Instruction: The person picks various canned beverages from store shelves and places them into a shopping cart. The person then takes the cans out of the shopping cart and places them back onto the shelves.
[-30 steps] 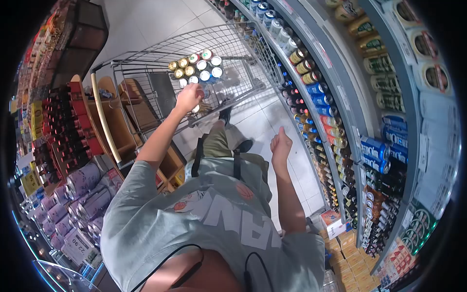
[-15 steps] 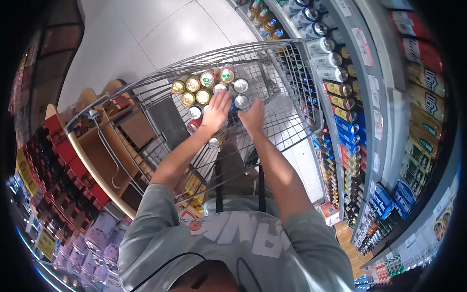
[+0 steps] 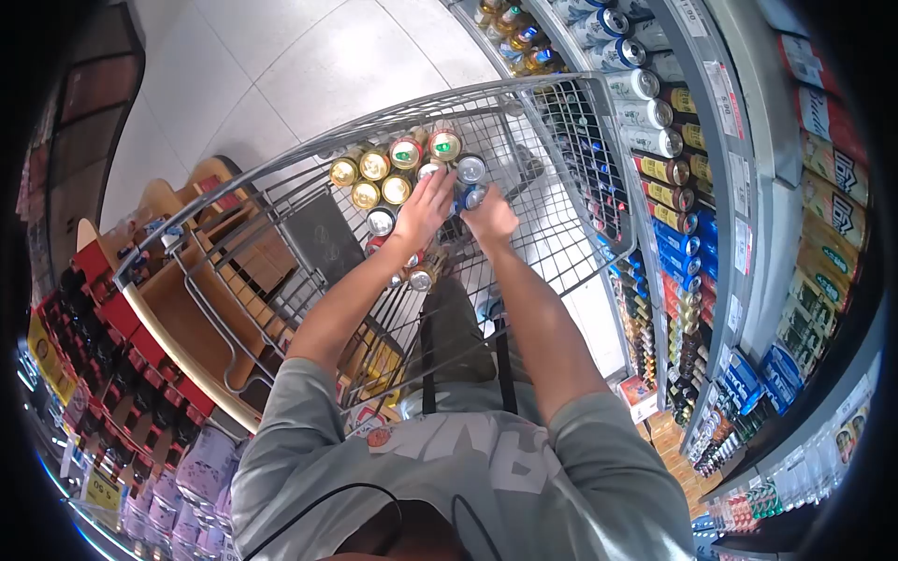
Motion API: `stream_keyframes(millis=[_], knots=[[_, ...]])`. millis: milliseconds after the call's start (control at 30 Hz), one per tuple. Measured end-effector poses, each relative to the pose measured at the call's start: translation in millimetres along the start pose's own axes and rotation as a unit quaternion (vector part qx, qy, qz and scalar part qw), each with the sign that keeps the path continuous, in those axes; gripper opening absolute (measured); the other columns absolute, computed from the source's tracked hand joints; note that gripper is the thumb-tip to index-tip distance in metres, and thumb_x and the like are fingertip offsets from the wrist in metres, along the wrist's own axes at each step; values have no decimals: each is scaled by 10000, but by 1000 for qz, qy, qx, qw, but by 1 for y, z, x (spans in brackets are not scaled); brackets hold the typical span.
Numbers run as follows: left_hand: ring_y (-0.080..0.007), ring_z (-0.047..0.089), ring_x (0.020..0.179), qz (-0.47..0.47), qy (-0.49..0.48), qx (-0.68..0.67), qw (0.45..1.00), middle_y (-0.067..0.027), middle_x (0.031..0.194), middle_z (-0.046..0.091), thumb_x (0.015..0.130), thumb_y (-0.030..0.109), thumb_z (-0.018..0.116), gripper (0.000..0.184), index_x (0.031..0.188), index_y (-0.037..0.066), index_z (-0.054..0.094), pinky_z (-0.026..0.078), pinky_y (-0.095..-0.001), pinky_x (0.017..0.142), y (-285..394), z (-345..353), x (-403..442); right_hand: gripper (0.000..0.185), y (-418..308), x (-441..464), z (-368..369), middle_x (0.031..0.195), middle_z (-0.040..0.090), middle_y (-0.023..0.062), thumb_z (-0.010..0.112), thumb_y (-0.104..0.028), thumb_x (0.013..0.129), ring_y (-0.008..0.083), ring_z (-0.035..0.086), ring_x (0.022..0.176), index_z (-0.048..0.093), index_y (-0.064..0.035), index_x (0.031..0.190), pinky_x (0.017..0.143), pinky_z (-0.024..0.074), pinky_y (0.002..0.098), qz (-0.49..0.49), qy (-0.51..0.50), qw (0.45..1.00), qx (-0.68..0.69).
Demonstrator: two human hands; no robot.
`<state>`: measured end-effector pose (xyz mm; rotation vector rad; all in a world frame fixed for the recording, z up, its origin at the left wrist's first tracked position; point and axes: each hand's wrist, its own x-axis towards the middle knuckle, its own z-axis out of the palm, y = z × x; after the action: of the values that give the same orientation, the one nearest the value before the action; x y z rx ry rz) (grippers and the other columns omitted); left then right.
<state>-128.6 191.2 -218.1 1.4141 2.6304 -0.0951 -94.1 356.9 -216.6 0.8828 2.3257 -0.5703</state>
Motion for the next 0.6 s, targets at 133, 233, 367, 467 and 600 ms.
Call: stream_keyframes(millis=[133,233,367,467,600], knots=[[-318,244,1494,15,25,-3,1000,-111,1572,364,884,215,581,389,1240,79,654,216,-447,1226,-2,6,0,687,11,-12,-28,1031,739,145,850,-409,624,340,716,975,577,-100,1174,845,553,451,40,-20,999,-20],[-323,251,1491,27,35,-5,999,-112,1556,383,880,209,581,364,1213,81,658,217,-457,1225,4,-2,1,692,35,-24,-48,1046,733,153,842,-404,627,332,708,1008,583,-85,1183,862,546,453,48,-12,999,-18],[-330,261,1489,52,18,2,998,-119,1529,420,865,202,582,354,1185,70,652,205,-469,1229,18,-30,-6,748,87,-52,-85,1040,731,145,847,-430,627,337,704,977,590,-56,1221,882,533,436,-35,17,996,77],[-344,252,1490,63,38,-2,997,-130,1503,441,809,237,666,406,1158,32,643,180,-492,1238,34,-52,-7,729,126,-78,-121,993,724,152,876,-405,627,282,711,905,624,-21,1194,821,546,378,-51,37,982,179],[-398,372,1423,31,-12,-134,990,-174,1306,582,580,228,855,719,1199,18,557,262,-534,1203,58,-106,8,632,192,-122,-167,923,720,106,908,-309,644,187,686,834,656,4,1131,763,539,313,-71,88,945,306]])
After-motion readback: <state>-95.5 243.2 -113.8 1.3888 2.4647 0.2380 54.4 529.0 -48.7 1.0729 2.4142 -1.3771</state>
